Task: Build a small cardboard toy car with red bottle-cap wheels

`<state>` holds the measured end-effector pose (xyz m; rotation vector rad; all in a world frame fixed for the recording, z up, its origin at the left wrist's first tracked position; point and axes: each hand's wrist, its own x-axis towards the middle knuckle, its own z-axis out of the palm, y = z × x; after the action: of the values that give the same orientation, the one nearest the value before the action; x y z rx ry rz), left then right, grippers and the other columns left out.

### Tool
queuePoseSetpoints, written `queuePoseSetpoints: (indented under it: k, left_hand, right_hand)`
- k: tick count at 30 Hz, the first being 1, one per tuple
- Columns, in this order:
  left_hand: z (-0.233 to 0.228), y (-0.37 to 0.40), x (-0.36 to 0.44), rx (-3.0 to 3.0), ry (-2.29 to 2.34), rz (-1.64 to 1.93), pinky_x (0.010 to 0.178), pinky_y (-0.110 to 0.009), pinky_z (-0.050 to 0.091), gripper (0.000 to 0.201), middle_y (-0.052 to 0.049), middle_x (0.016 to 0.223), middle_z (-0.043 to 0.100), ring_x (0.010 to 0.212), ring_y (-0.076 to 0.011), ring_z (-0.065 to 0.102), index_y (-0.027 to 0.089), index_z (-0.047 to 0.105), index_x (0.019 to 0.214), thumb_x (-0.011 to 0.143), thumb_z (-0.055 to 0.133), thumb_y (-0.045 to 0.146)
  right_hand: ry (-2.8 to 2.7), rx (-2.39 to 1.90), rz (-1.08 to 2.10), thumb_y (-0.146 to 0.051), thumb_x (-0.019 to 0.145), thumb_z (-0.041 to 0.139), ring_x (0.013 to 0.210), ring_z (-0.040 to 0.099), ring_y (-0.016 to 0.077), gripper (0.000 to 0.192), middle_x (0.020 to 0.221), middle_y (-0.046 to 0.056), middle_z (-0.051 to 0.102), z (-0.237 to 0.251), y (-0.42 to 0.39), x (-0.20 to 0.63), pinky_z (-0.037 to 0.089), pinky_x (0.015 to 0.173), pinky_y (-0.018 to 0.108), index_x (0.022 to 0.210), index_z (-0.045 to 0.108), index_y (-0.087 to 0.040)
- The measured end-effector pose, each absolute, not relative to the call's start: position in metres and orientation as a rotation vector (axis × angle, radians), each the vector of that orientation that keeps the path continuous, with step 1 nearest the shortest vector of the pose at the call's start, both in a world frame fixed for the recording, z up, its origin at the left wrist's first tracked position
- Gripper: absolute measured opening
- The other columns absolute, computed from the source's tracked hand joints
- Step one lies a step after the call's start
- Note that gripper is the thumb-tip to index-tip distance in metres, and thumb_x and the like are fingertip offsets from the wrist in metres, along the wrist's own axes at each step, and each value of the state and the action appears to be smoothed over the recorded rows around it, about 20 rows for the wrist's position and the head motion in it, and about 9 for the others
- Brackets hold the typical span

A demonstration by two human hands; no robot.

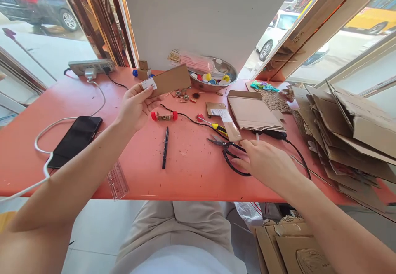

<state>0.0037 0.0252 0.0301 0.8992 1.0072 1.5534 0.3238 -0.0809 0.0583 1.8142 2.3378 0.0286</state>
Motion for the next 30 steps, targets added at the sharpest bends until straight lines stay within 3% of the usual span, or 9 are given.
queuePoseSetpoints:
  k: [4,6,9,12,14,17,23,26,30]
  left_hand:
    - [0.025,0.026,-0.001,0.833,0.941,1.511,0.062,-0.015,0.063,0.015,0.000,0.085,0.083,0.077,-0.0126,0.083,0.022,0.072,0.087,0.090,0.079,0.009]
    - [0.022,0.024,-0.002,0.869,0.932,1.459,0.059,-0.016,0.061,0.017,0.000,0.086,0.082,0.078,-0.0139,0.084,0.023,0.071,0.086,0.087,0.085,0.013]
    - [0.016,0.018,0.000,0.924,0.911,1.412,0.059,-0.018,0.062,0.025,0.001,0.086,0.081,0.081,-0.0164,0.084,0.022,0.069,0.081,0.079,0.093,0.016]
    - [0.012,0.013,0.003,0.958,0.894,1.396,0.064,-0.021,0.065,0.033,0.002,0.082,0.079,0.077,-0.0150,0.082,0.020,0.066,0.073,0.071,0.098,0.017]
    - [0.011,0.013,0.002,1.022,0.906,1.381,0.068,-0.024,0.066,0.033,0.001,0.080,0.079,0.075,-0.0150,0.080,0.020,0.068,0.071,0.066,0.101,0.018]
    - [0.012,0.018,-0.008,1.174,0.993,1.380,0.075,-0.024,0.065,0.027,-0.003,0.079,0.081,0.079,-0.0170,0.080,0.018,0.077,0.073,0.063,0.101,0.016]
    - [0.001,0.040,-0.039,1.366,1.352,1.358,0.093,-0.036,0.065,0.024,-0.007,0.089,0.086,0.092,-0.0232,0.082,0.022,0.084,0.085,0.065,0.096,0.014]
    - [-0.007,0.043,-0.042,1.575,1.377,1.219,0.108,-0.045,0.060,0.038,-0.008,0.103,0.088,0.110,-0.0305,0.081,0.024,0.087,0.098,0.061,0.097,0.021]
    - [-0.010,0.040,-0.039,1.762,1.397,0.987,0.109,-0.045,0.060,0.049,-0.007,0.118,0.088,0.119,-0.0352,0.079,0.024,0.089,0.114,0.065,0.091,0.031]
  right_hand:
    - [2.444,1.818,0.047,-0.020,0.096,0.066,0.092,0.079,0.0353,0.008,0.094,0.016,0.082,0.066,-0.070,0.316,0.058,0.076,0.040,0.092,0.073,-0.024]
    - [2.572,1.845,-0.250,-0.032,0.099,0.068,0.084,0.078,0.0310,0.011,0.091,0.010,0.082,0.072,-0.059,0.301,0.057,0.074,0.038,0.102,0.076,-0.025]
    - [2.895,1.799,-0.906,-0.043,0.097,0.073,0.090,0.077,0.0263,0.033,0.101,0.008,0.083,0.070,-0.036,0.263,0.058,0.081,0.037,0.125,0.072,-0.025]
    - [3.085,1.724,-1.472,-0.052,0.095,0.076,0.101,0.076,0.0251,0.036,0.116,0.010,0.079,0.059,-0.006,0.220,0.058,0.077,0.034,0.117,0.067,-0.025]
    - [3.151,1.658,-1.646,-0.048,0.101,0.067,0.090,0.074,0.0215,0.023,0.100,0.007,0.076,0.053,0.014,0.198,0.057,0.074,0.032,0.102,0.062,-0.025]
    - [3.239,1.655,-1.502,-0.034,0.105,0.062,0.081,0.068,0.0177,0.020,0.085,0.001,0.066,0.051,0.038,0.178,0.054,0.078,0.032,0.089,0.054,-0.025]
    - [3.214,1.926,-0.729,-0.013,0.100,0.057,0.076,0.052,0.0172,0.031,0.075,-0.001,0.055,0.042,0.064,0.169,0.046,0.082,0.033,0.076,0.042,-0.025]
    - [3.213,1.877,-0.746,-0.014,0.098,0.057,0.074,0.050,0.0170,0.032,0.074,0.000,0.055,0.027,0.071,0.168,0.045,0.081,0.032,0.074,0.039,-0.026]
    - [3.246,1.827,-0.818,-0.016,0.096,0.058,0.074,0.050,0.0171,0.034,0.071,-0.001,0.053,0.013,0.077,0.168,0.044,0.079,0.031,0.072,0.037,-0.026]
